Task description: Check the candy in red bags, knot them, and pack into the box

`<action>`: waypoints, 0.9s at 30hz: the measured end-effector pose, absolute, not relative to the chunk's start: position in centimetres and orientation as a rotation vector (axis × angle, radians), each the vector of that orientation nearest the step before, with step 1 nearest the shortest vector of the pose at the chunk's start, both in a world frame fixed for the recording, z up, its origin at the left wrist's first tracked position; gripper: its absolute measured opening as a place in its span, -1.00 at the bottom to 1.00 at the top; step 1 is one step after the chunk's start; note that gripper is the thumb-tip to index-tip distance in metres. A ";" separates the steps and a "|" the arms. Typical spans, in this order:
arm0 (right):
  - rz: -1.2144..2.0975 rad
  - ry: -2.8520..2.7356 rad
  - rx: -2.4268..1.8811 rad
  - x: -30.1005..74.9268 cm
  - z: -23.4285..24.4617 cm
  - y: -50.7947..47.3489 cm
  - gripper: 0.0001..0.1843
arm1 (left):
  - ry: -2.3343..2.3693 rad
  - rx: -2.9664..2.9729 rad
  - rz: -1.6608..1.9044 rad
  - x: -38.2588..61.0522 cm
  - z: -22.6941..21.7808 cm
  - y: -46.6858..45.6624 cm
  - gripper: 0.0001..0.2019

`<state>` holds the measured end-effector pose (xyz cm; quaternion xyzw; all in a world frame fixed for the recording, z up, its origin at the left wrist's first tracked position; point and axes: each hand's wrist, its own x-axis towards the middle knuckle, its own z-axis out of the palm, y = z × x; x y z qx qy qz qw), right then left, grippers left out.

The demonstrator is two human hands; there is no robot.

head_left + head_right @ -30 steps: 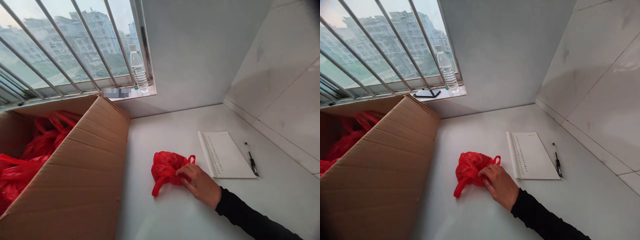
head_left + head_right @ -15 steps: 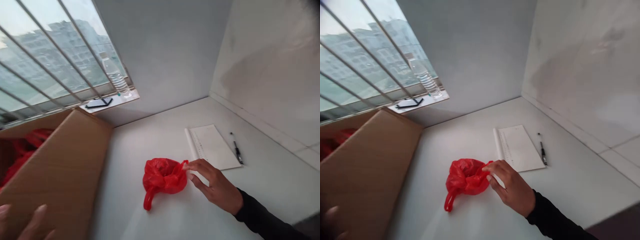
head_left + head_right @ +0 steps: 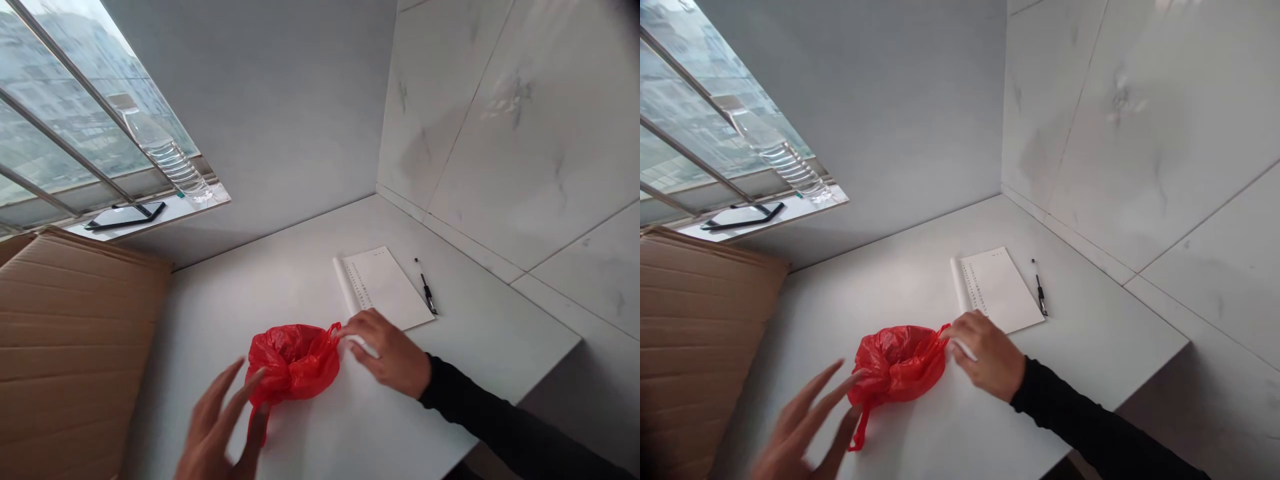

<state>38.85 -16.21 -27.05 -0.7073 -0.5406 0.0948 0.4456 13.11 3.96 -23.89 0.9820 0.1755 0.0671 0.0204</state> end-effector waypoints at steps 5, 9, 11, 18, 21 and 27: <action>0.263 -1.723 -1.710 36.5 -28.1 -11.2 -0.54 | 0.480 2.747 0.726 18.0 -27.6 2.7 -0.77; 0.220 -1.625 -1.631 36.7 -28.9 -9.8 -0.77 | 0.570 2.691 0.779 16.9 -27.0 2.8 -0.85; 0.209 -1.492 -1.607 37.2 -29.1 -10.0 -0.84 | 0.791 2.603 0.782 15.6 -26.7 3.2 -0.85; 0.323 -1.210 -1.550 38.3 -28.0 -11.7 -0.82 | 1.194 2.037 0.857 14.8 -26.2 1.0 -0.54; 0.489 -1.252 -1.485 37.4 -27.8 -11.6 -0.62 | 1.021 2.121 0.814 16.2 -25.9 -0.5 -0.53; 0.543 -1.063 -1.559 37.0 -27.8 -11.9 -0.93 | 1.243 1.934 1.013 16.2 -25.3 -0.1 -0.77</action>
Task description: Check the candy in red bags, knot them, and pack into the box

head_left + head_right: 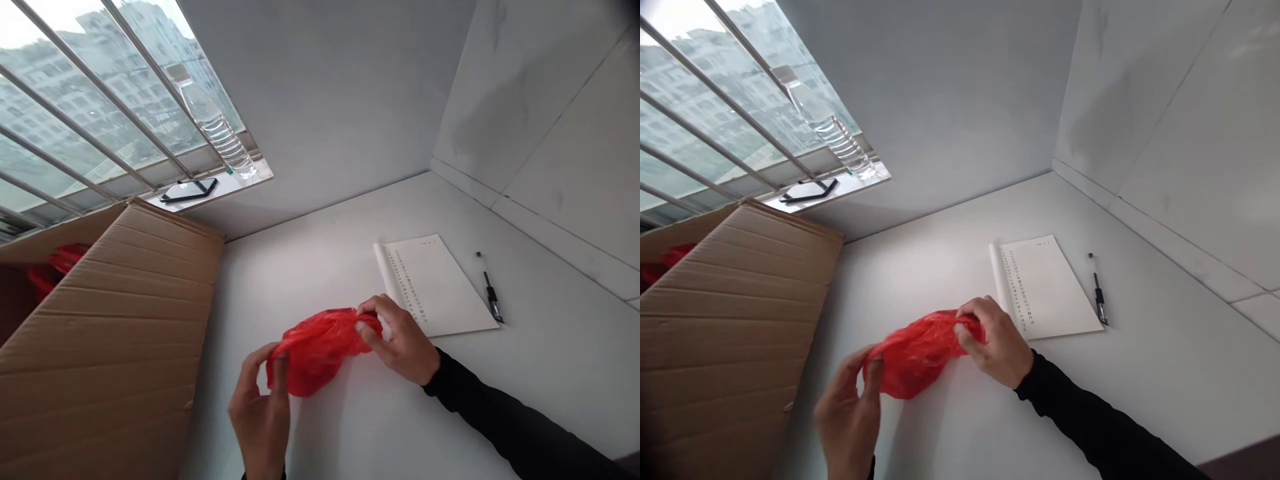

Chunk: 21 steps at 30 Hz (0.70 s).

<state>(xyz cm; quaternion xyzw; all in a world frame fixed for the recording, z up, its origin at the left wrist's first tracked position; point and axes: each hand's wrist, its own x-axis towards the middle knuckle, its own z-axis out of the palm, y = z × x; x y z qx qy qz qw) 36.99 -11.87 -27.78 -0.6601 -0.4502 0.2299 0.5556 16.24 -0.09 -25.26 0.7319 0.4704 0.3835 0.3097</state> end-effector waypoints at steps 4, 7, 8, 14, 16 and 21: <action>0.627 -0.922 -1.493 37.6 -27.5 -12.1 -0.89 | 1.352 1.798 1.066 16.1 -24.0 0.3 -0.70; 0.734 -1.038 -1.481 37.9 -25.9 -11.4 -0.53 | 1.276 1.868 0.962 17.3 -22.2 0.0 -0.66; 0.760 -1.101 -1.504 38.0 -25.1 -10.9 -0.48 | 1.251 1.900 0.923 17.7 -21.5 0.1 -0.67; 0.674 -1.259 -1.520 40.5 -17.8 -9.2 -0.84 | 1.247 1.988 1.034 19.7 -15.9 2.2 -0.69; 0.636 -1.247 -1.463 41.3 -15.8 -9.4 -0.85 | 1.275 2.015 1.130 19.9 -13.8 3.2 -0.70; 0.492 -1.237 -1.523 42.7 -13.5 -10.7 -0.82 | 1.241 2.002 1.069 20.3 -10.5 4.8 -0.70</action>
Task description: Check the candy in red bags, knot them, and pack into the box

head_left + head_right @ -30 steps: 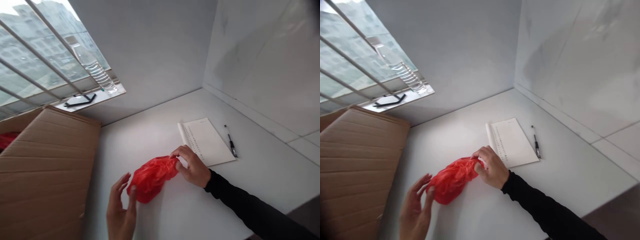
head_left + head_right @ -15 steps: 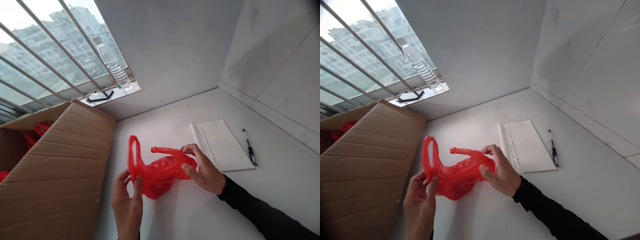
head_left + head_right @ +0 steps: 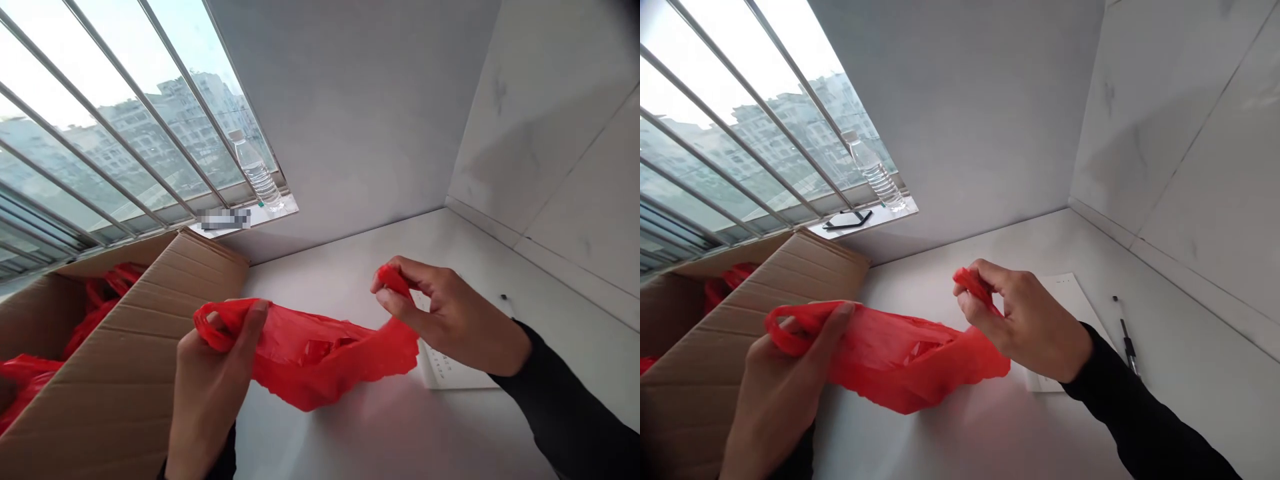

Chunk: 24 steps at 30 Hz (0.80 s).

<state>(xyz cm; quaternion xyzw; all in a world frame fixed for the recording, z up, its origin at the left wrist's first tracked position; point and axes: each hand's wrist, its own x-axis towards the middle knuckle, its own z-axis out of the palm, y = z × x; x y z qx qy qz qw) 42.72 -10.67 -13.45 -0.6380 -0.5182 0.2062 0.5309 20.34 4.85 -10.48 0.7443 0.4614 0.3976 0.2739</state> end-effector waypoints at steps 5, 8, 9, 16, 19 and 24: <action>0.497 -1.325 -1.739 43.8 -13.7 -12.3 -0.74 | 1.185 2.009 0.992 20.8 -10.2 5.3 -0.66; 0.204 -1.459 -1.746 42.6 -13.8 -12.7 -0.76 | 1.144 1.988 0.944 21.1 -10.7 5.0 -0.68; 0.116 -1.499 -1.687 41.8 -13.9 -12.5 -0.76 | 1.103 1.988 0.917 21.2 -10.8 4.7 -0.69; 0.638 -1.995 -1.841 37.1 -17.2 -8.7 -0.60 | 0.958 2.001 0.795 20.8 -11.0 4.1 -0.72; 0.623 -2.067 -2.271 37.7 -18.1 -8.3 -0.64 | 0.916 2.153 0.662 20.0 -11.4 4.9 -0.75; 0.444 -1.925 -2.370 38.8 -18.6 -8.8 -0.76 | 0.868 2.390 0.572 18.4 -12.4 6.0 -0.71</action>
